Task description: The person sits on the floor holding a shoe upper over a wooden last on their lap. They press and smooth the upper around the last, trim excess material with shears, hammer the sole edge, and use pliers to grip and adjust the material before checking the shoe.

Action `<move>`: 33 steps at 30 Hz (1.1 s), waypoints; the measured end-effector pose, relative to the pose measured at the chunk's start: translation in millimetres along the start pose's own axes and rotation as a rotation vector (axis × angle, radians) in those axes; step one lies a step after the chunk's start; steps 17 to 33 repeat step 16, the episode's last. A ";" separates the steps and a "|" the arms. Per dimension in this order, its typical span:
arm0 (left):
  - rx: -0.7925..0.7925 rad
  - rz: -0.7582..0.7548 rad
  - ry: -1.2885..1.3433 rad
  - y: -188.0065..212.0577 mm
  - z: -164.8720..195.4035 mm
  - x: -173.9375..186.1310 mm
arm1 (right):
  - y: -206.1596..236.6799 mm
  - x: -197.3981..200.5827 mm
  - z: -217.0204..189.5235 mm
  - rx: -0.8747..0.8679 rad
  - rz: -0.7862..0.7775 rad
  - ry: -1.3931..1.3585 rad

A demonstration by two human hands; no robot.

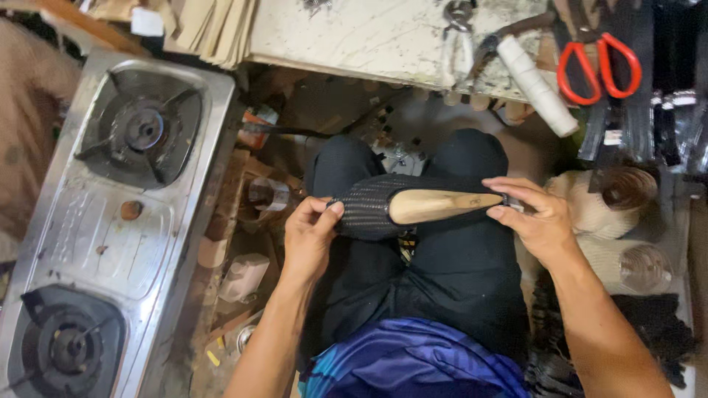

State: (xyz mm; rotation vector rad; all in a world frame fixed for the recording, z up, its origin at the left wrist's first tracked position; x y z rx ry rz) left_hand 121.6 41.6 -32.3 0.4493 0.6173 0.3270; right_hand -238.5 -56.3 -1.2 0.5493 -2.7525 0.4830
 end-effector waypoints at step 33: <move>-0.153 -0.121 0.075 53.0 -24.7 26.0 | 58.6 -21.9 -51.0 -0.007 0.164 -0.491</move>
Point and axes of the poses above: each hand's wrist, its own y-axis away from the middle knuckle, its own x-axis out of the back of the hand, z = x × y, the point moved 3 cm from there along -y, towards the middle knuckle, and after that the axes turned 13 degrees about x, right-handed, at the moved point
